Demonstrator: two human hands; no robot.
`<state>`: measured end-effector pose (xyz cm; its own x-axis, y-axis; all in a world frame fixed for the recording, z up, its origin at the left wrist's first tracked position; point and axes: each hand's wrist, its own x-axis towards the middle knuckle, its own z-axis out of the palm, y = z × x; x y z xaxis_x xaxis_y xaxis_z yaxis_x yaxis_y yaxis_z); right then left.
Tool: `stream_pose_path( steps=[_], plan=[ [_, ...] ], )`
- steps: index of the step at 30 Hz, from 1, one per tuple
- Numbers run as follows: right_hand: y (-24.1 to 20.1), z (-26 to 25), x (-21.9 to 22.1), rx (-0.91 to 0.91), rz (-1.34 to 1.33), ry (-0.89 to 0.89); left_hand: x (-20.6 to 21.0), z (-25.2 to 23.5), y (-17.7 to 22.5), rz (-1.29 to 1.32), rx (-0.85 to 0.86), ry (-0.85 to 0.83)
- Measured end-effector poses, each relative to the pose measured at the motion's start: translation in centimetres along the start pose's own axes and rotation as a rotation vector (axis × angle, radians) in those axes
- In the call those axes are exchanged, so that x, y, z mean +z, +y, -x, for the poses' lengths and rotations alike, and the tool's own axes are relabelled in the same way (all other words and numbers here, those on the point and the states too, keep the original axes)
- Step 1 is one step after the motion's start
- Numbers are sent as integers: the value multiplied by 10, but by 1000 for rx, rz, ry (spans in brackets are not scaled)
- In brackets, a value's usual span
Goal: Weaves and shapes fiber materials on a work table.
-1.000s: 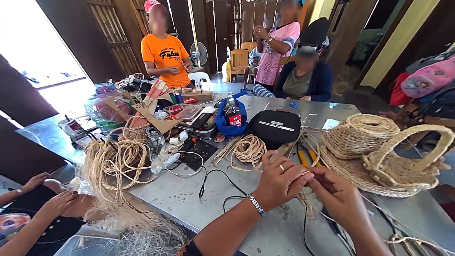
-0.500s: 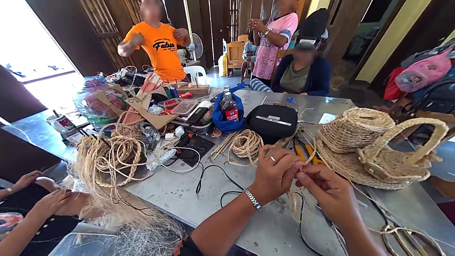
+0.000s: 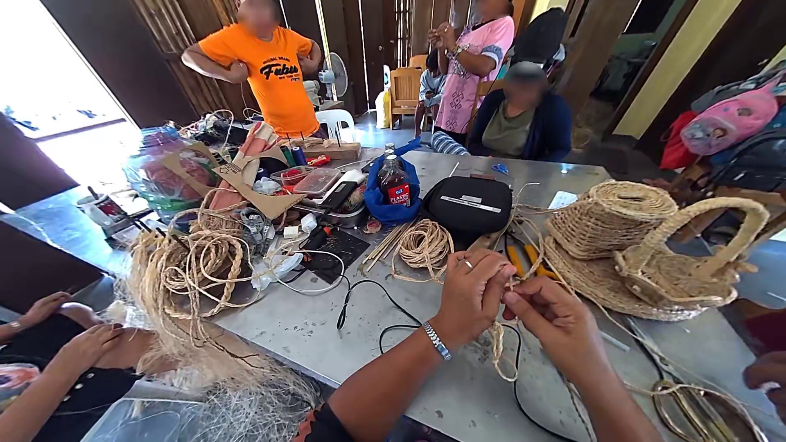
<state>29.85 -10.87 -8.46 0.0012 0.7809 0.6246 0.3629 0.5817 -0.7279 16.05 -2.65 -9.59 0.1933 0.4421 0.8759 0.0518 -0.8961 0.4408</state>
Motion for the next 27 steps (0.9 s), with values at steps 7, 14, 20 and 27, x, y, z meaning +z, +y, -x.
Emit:
stream_pose_path(
  steps=[7, 14, 20, 27],
  plan=[
    [1, -1, -4, 25, 43, 9, -1, -3, -3, 86, 3, -1],
    [0, -1, -12, 49, 65, 33, -1, -4, 2, 210, -44, -23],
    [0, -2, -17, 52, 81, 72, -1, -4, 2, 209, 118, -90],
    [-4, -3, -20, 57, 12, 128, 1, -5, 7, 286, 86, -217]
  ],
)
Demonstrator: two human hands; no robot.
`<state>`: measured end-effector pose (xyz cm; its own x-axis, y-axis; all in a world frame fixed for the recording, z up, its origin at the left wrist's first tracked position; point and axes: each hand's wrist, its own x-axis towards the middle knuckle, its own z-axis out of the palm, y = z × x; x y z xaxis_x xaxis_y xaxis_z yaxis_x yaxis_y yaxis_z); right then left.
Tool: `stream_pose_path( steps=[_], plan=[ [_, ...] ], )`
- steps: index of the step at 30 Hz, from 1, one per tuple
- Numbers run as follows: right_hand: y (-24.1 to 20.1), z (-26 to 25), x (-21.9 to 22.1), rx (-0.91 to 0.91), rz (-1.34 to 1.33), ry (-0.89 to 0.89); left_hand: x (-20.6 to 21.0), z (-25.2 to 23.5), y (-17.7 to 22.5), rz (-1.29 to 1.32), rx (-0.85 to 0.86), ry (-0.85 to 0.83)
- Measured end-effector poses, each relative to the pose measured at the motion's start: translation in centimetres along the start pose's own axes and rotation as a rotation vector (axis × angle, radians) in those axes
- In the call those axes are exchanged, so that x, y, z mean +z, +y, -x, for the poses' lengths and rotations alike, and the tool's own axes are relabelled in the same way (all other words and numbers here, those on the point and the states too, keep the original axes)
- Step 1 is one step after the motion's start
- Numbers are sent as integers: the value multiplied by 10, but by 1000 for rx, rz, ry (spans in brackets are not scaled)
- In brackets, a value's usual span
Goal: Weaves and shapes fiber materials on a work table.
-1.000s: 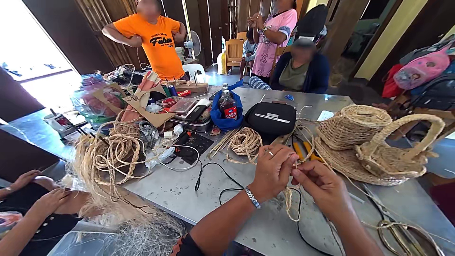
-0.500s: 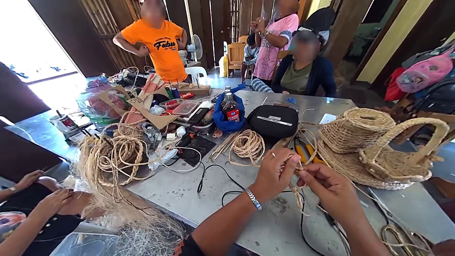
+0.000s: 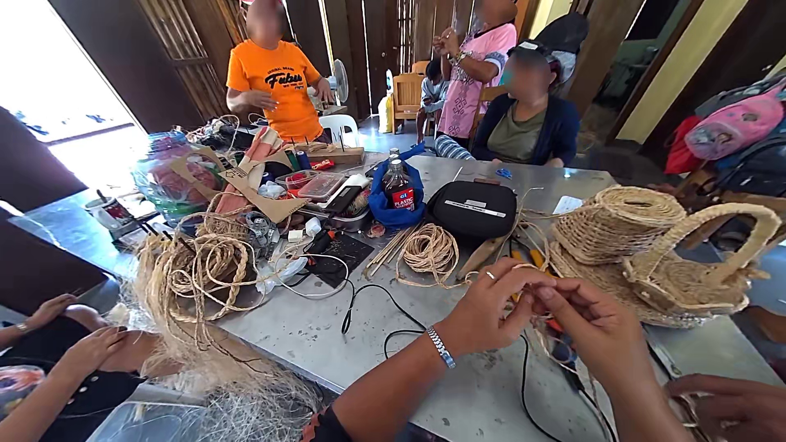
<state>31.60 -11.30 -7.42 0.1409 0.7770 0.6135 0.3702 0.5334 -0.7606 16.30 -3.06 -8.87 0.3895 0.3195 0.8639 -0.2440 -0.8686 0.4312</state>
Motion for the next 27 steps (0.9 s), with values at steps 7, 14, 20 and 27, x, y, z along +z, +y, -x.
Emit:
stream_pose_path(
  steps=[7, 14, 20, 27],
  plan=[
    [-1, -2, -3, 54, 38, -9, 0, -1, -5, 4, -54, 41],
    [1, -8, -23, 169, 33, 11, -19, -1, -27, -170, -99, 93],
    [6, -12, -43, 73, 51, 232, -30, 0, -29, -268, -105, 131],
    [8, -19, -52, 147, 110, 246, -33, -1, -28, -231, -126, 91]
  ],
)
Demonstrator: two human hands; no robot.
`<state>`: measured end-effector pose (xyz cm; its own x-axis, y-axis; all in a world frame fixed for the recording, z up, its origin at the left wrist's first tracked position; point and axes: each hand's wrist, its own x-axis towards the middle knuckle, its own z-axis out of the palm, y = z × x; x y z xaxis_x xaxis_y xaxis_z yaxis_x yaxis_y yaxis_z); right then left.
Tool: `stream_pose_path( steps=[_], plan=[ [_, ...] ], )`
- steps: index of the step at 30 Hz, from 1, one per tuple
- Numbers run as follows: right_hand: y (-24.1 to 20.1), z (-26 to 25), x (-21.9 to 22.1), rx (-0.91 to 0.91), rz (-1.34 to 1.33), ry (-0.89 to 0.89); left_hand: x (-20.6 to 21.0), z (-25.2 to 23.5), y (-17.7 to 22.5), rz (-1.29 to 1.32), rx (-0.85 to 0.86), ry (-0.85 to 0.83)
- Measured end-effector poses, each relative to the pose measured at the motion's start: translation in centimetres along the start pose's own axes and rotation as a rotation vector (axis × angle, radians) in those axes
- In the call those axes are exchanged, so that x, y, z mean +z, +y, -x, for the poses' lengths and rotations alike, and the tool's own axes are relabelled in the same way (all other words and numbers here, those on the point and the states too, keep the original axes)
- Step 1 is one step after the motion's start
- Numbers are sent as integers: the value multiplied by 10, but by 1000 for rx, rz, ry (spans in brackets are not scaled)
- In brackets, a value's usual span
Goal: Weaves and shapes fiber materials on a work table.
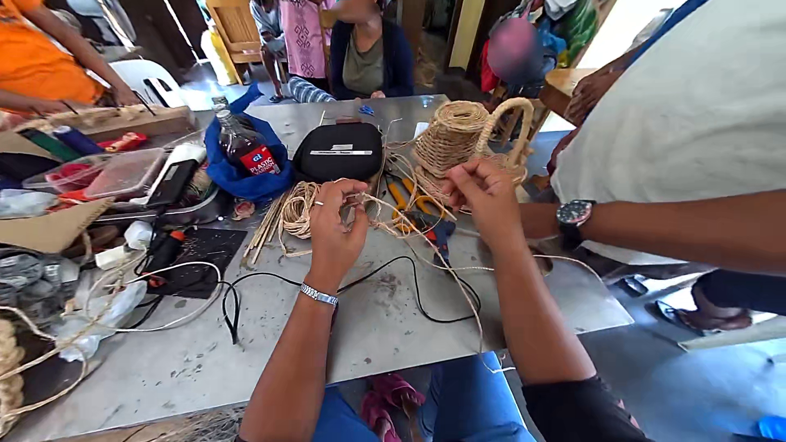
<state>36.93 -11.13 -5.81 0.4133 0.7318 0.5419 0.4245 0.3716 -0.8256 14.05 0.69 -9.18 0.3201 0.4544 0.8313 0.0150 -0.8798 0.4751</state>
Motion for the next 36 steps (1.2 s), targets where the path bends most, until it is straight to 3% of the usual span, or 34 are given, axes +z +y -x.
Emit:
stream_pose_path(
  steps=[4, 6, 14, 20, 23, 28, 31, 36],
  plan=[
    [-3, 15, 16, 131, 152, -281, 1, 1, -1, 59, -29, -93],
    [1, 20, 25, 150, 160, -342, 1, 1, -2, 99, -58, -151],
    [0, 11, 38, 112, 249, -338, 2, 0, -7, 193, -146, -165],
    [12, 9, 46, -31, 274, -309, 1, -4, -8, 188, -108, -128],
    [17, 18, 45, 35, 208, -294, 1, -6, 0, 222, -144, -137],
    [19, 17, 24, 190, 157, -461, 1, -5, -2, 167, -153, -46],
    [15, 18, 15, 195, 138, -430, 1, -4, -6, 200, -151, 25],
    [16, 16, 17, 114, -69, -183, 1, -6, -1, 240, -157, 35]
  ],
)
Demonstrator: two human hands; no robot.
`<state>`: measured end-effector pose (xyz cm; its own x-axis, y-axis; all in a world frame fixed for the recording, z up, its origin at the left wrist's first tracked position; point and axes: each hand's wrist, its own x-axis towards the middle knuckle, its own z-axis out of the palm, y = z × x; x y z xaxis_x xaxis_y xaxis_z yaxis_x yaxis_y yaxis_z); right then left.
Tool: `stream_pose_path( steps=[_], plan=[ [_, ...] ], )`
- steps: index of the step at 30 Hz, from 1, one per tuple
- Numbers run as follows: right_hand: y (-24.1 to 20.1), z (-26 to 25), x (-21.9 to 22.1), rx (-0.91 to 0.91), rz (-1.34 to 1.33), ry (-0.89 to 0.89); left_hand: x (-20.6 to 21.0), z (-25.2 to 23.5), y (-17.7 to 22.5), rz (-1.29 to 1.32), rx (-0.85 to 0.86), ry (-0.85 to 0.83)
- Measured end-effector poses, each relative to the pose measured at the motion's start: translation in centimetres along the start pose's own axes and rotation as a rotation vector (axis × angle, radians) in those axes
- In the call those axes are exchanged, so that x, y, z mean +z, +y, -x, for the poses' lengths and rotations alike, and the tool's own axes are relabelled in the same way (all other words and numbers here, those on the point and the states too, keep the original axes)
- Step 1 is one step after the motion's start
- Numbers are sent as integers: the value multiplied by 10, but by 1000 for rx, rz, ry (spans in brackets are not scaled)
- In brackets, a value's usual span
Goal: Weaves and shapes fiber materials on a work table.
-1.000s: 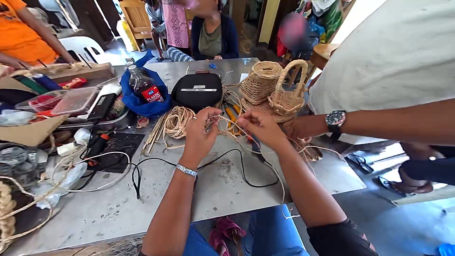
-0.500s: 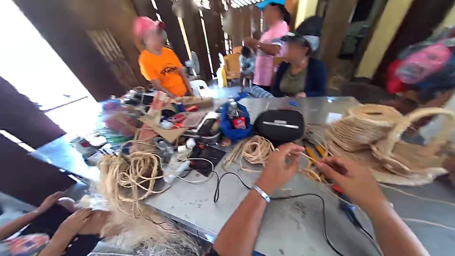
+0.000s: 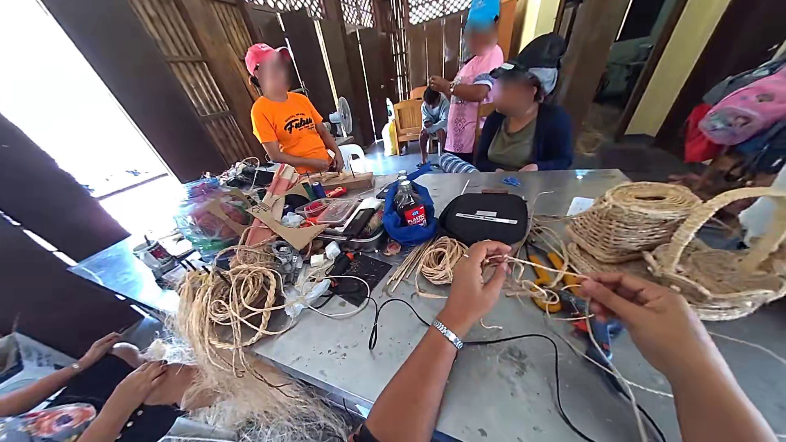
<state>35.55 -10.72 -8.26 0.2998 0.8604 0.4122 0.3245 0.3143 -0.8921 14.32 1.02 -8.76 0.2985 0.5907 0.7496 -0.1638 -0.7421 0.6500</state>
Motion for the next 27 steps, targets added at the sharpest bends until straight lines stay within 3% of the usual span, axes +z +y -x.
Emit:
stream_pose_path(
  steps=[3, 8, 12, 17, 22, 27],
  plan=[
    [-6, -4, 1, -72, -43, 10, -2, 0, 0, -13, 32, 11],
    [-56, 9, 7, -204, 125, 32, -7, 2, 13, 15, 69, 38],
    [-89, 33, -8, -409, 325, 103, -13, 19, 58, 58, 81, 1],
    [-109, 70, -10, -527, 487, 135, -27, 69, 124, 156, 80, -69],
    [-119, 99, -13, -546, 526, 13, -54, 119, 160, 147, 70, -111],
    [-120, 116, -51, -471, 456, -300, -95, 146, 180, -34, 4, -98]
  ],
)
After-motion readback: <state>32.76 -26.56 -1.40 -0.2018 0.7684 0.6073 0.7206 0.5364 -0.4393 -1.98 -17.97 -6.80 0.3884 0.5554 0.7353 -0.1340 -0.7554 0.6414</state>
